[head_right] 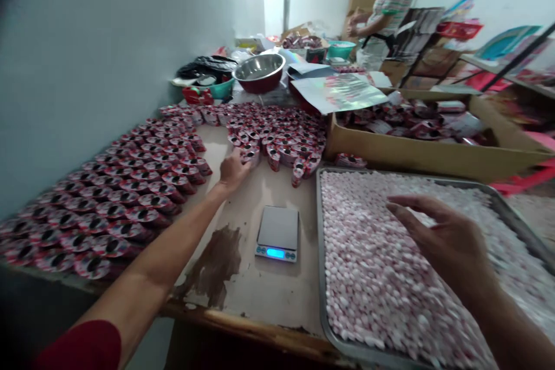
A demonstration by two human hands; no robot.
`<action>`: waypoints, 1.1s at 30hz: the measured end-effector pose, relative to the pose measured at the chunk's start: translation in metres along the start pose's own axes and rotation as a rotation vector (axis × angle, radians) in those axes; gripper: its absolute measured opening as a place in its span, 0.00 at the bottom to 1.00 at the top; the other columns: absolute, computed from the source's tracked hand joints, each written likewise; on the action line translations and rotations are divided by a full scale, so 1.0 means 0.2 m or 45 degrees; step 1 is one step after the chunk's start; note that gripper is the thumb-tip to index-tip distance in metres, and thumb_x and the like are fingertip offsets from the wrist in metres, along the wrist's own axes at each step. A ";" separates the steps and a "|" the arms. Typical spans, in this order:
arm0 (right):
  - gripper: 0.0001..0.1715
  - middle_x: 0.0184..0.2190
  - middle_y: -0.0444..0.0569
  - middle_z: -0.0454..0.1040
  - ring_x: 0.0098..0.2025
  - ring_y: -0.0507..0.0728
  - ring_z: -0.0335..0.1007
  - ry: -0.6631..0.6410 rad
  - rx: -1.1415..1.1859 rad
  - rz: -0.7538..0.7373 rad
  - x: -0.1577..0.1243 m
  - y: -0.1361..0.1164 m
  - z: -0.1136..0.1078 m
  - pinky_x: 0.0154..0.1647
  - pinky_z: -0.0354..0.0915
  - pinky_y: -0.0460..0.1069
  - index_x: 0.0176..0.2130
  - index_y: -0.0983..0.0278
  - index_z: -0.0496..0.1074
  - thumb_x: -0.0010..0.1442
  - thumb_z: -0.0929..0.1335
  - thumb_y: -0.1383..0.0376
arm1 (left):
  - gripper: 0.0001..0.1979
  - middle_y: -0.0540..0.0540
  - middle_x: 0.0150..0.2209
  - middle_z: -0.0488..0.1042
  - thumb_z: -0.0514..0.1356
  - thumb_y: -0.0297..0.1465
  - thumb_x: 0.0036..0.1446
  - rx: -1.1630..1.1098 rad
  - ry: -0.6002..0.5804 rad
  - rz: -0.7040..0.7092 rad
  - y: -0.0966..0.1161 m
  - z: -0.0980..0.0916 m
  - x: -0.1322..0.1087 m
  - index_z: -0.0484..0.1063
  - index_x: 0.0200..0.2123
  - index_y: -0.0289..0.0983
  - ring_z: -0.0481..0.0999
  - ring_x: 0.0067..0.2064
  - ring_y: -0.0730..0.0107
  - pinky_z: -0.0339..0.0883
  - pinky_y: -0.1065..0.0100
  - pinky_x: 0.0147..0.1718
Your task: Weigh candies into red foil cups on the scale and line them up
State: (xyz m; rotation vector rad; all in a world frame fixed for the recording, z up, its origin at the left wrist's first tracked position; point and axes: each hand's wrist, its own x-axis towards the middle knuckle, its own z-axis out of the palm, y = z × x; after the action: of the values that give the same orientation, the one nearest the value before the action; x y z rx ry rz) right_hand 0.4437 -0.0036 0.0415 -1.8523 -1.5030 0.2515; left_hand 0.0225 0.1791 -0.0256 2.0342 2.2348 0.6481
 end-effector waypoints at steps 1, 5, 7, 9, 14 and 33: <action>0.18 0.43 0.49 0.88 0.48 0.75 0.84 -0.025 0.025 0.008 -0.01 -0.01 -0.02 0.55 0.73 0.71 0.39 0.46 0.86 0.54 0.75 0.42 | 0.16 0.34 0.48 0.84 0.63 0.35 0.69 -0.034 0.001 -0.026 0.02 -0.02 -0.02 0.74 0.57 0.35 0.84 0.49 0.52 0.72 0.62 0.45; 0.22 0.45 0.53 0.87 0.48 0.70 0.83 0.003 0.005 -0.033 -0.04 0.10 -0.12 0.57 0.73 0.66 0.45 0.56 0.85 0.60 0.74 0.46 | 0.17 0.41 0.49 0.84 0.65 0.35 0.65 -0.227 -0.102 0.115 0.04 -0.19 -0.14 0.77 0.55 0.38 0.83 0.51 0.56 0.72 0.60 0.51; 0.24 0.48 0.57 0.85 0.49 0.70 0.82 0.016 -0.100 -0.104 -0.04 0.18 -0.15 0.54 0.74 0.65 0.50 0.59 0.83 0.63 0.73 0.47 | 0.18 0.46 0.48 0.84 0.67 0.33 0.60 -0.372 -0.204 0.283 0.05 -0.27 -0.26 0.78 0.53 0.42 0.84 0.46 0.60 0.75 0.63 0.47; 0.26 0.52 0.61 0.83 0.53 0.72 0.79 -0.003 -0.285 -0.241 -0.03 0.22 -0.17 0.57 0.73 0.67 0.54 0.62 0.81 0.66 0.71 0.48 | 0.18 0.47 0.45 0.85 0.66 0.36 0.60 -0.606 -0.350 0.421 0.07 -0.28 -0.41 0.77 0.54 0.43 0.84 0.42 0.61 0.77 0.64 0.41; 0.27 0.55 0.63 0.80 0.60 0.73 0.74 -0.205 -0.683 -0.476 0.05 0.18 -0.15 0.63 0.67 0.67 0.61 0.65 0.77 0.72 0.68 0.52 | 0.17 0.44 0.45 0.85 0.63 0.40 0.60 -0.788 -0.469 0.511 0.12 -0.12 -0.71 0.77 0.51 0.41 0.85 0.44 0.56 0.80 0.58 0.46; 0.14 0.23 0.41 0.65 0.24 0.50 0.55 -0.276 0.174 0.412 0.25 0.15 -0.14 0.25 0.50 0.45 0.30 0.61 0.67 0.66 0.72 0.64 | 0.18 0.55 0.56 0.84 0.66 0.53 0.63 -0.443 0.203 0.202 -0.12 -0.56 -0.85 0.82 0.53 0.58 0.83 0.58 0.46 0.73 0.45 0.64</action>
State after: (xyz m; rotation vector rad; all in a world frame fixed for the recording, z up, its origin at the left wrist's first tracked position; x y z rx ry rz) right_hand 0.4976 0.0290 0.0568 -1.9999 -1.2805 0.7102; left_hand -0.0127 -0.0152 0.0270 2.0521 1.8747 1.1591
